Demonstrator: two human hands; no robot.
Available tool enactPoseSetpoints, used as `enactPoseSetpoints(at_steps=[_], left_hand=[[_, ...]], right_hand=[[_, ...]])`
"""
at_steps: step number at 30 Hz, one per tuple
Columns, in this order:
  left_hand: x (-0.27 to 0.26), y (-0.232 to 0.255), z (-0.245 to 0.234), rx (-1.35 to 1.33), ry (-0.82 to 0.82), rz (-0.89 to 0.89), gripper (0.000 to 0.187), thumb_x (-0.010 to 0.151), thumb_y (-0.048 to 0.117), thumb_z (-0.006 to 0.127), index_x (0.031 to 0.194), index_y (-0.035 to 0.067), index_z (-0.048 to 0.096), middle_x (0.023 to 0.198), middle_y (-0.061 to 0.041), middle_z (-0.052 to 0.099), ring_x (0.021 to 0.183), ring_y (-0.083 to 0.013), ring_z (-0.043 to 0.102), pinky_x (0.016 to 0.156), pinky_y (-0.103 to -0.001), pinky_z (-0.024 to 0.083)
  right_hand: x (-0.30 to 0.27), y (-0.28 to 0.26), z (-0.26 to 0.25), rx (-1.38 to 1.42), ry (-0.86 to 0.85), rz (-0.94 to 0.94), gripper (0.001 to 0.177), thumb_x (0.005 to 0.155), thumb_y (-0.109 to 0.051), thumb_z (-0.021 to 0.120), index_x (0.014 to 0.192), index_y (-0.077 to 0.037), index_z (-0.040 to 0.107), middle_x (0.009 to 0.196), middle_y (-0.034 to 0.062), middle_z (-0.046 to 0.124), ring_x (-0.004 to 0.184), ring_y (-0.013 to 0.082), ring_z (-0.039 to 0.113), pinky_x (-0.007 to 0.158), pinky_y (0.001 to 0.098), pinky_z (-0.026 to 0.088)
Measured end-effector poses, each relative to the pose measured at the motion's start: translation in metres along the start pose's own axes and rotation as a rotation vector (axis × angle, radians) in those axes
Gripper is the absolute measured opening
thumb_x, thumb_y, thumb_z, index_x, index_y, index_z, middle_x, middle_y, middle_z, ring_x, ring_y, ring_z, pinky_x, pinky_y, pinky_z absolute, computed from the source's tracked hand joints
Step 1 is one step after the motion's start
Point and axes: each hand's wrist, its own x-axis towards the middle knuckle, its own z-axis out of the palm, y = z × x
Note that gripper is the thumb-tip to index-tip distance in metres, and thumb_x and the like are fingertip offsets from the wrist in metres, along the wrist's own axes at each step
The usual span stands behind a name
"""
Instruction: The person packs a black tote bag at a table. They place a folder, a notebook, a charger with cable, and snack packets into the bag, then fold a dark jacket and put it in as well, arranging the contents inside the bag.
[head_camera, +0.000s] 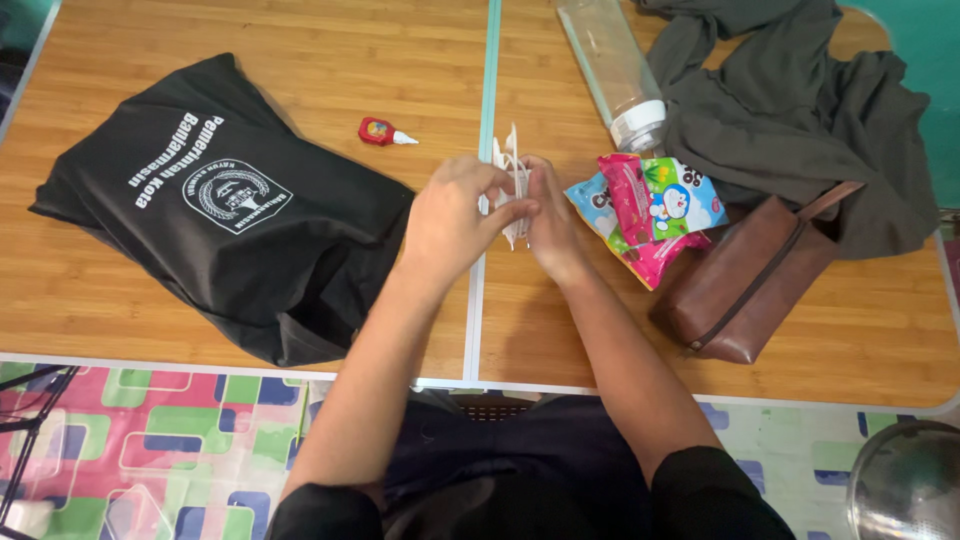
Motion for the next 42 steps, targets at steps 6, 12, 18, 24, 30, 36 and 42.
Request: enactPoseSetpoints(at_steps=[6,12,18,24,30,36,42], left_hand=[[0.010,-0.019,-0.003,-0.070,0.085,0.235,0.078,0.077,0.039,0.090,0.138,0.002,0.058,0.137,-0.030,0.052,0.129,-0.0466,0.050,0.106,-0.049,0.044],[0.016,-0.049,0.012,-0.307,-0.176,0.141,0.081,0.081,0.049,0.088,0.139,0.004,0.053,0.136,-0.022,0.063,0.128,-0.0402,0.063,0.111,-0.046,0.050],[0.008,-0.059,0.056,-0.962,-0.111,-0.006,0.085,0.093,0.036,0.083,0.151,0.001,0.032,0.124,-0.016,0.060,0.113,-0.0230,0.062,0.099,-0.038,0.054],[-0.013,-0.050,0.083,-1.001,-0.268,-0.433,0.044,0.106,0.011,0.049,0.149,0.000,0.047,0.107,-0.009,0.064,0.076,-0.0126,0.059,0.064,-0.026,0.051],[-0.019,-0.047,0.086,-0.810,-0.186,-0.380,0.044,0.105,0.012,0.048,0.147,-0.001,0.052,0.106,-0.008,0.073,0.085,-0.0126,0.071,0.069,-0.025,0.056],[-0.025,-0.039,0.082,-0.900,-0.184,-0.395,0.069,0.105,0.036,0.061,0.152,-0.008,0.036,0.126,-0.010,0.066,0.110,-0.0146,0.066,0.091,-0.030,0.055],[-0.020,-0.027,0.065,-0.888,-0.244,-0.413,0.065,0.095,0.040,0.067,0.137,-0.007,0.049,0.112,-0.016,0.071,0.098,-0.0210,0.069,0.085,-0.034,0.057]], right_hand=[[-0.001,0.001,-0.002,0.177,-0.001,0.106,0.062,0.106,-0.060,0.033,0.135,-0.008,0.047,0.117,0.0030,0.059,0.104,0.0098,0.058,0.087,0.0272,0.052],[-0.006,-0.010,-0.007,0.230,-0.080,0.048,0.059,0.105,-0.053,0.057,0.135,-0.004,0.047,0.109,0.0041,0.058,0.094,0.0090,0.055,0.076,0.0229,0.045],[-0.009,-0.022,-0.010,0.336,-0.025,-0.076,0.056,0.103,-0.045,0.062,0.135,-0.002,0.044,0.116,0.0050,0.059,0.101,0.0091,0.057,0.082,0.0221,0.047],[-0.004,-0.030,-0.015,0.269,0.180,-0.181,0.055,0.105,-0.044,0.057,0.137,-0.001,0.043,0.112,0.0096,0.065,0.096,0.0137,0.064,0.083,0.0262,0.054],[0.000,-0.029,-0.017,0.432,0.205,-0.086,0.051,0.106,-0.041,0.056,0.136,-0.002,0.046,0.105,0.0110,0.066,0.081,0.0149,0.062,0.069,0.0274,0.051],[0.002,-0.018,-0.013,0.274,0.101,-0.068,0.055,0.103,-0.042,0.060,0.136,-0.004,0.040,0.113,0.0113,0.061,0.098,0.0154,0.062,0.086,0.0297,0.054],[0.000,0.000,-0.006,0.048,0.084,-0.033,0.061,0.102,-0.050,0.057,0.138,-0.004,0.035,0.124,0.0104,0.050,0.112,0.0160,0.050,0.098,0.0318,0.045]])
